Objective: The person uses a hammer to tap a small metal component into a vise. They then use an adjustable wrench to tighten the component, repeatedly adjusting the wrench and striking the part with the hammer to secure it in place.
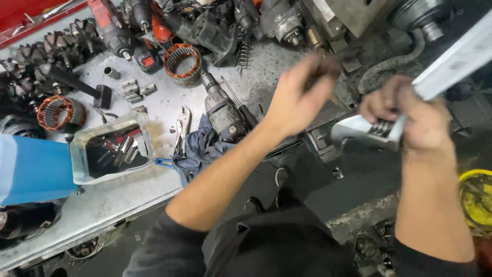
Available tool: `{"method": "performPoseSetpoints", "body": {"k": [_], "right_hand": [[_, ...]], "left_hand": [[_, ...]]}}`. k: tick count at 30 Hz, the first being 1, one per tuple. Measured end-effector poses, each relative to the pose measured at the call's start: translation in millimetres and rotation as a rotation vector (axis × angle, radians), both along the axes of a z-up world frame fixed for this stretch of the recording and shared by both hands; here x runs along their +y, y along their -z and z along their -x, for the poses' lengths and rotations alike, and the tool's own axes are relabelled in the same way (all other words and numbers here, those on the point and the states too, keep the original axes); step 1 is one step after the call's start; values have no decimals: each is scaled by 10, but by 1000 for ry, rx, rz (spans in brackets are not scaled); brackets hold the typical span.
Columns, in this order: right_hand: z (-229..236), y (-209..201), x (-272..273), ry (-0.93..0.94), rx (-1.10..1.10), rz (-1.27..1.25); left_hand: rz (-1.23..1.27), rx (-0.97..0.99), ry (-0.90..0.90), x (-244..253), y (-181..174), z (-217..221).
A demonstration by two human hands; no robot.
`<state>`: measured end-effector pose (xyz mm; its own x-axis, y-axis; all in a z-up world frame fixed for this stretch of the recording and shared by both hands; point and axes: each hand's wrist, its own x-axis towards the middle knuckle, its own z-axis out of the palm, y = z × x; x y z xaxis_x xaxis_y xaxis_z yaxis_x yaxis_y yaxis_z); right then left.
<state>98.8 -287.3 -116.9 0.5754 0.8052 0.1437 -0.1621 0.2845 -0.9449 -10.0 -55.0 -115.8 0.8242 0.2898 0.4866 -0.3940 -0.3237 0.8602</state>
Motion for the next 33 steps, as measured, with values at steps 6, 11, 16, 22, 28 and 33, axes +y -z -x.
{"method": "performPoseSetpoints", "body": {"k": [6,11,16,22,28,33], "right_hand": [[62,-118,-36,238,-80,-62],[118,-31,124,187,-186,-78],[161,-29,176,123,-233,-80],[149,-11,171,13,-246,-63],[238,-78,199,-31,-234,-63],[293,-175,252,-139,-562,-71]], "left_hand": [[-257,114,65,-406,626,383],[-102,204,80,-473,924,351],[58,289,45,-505,930,379],[80,281,41,-510,1161,331],[18,268,16,-507,1149,324],[56,268,33,-513,991,366]]}}
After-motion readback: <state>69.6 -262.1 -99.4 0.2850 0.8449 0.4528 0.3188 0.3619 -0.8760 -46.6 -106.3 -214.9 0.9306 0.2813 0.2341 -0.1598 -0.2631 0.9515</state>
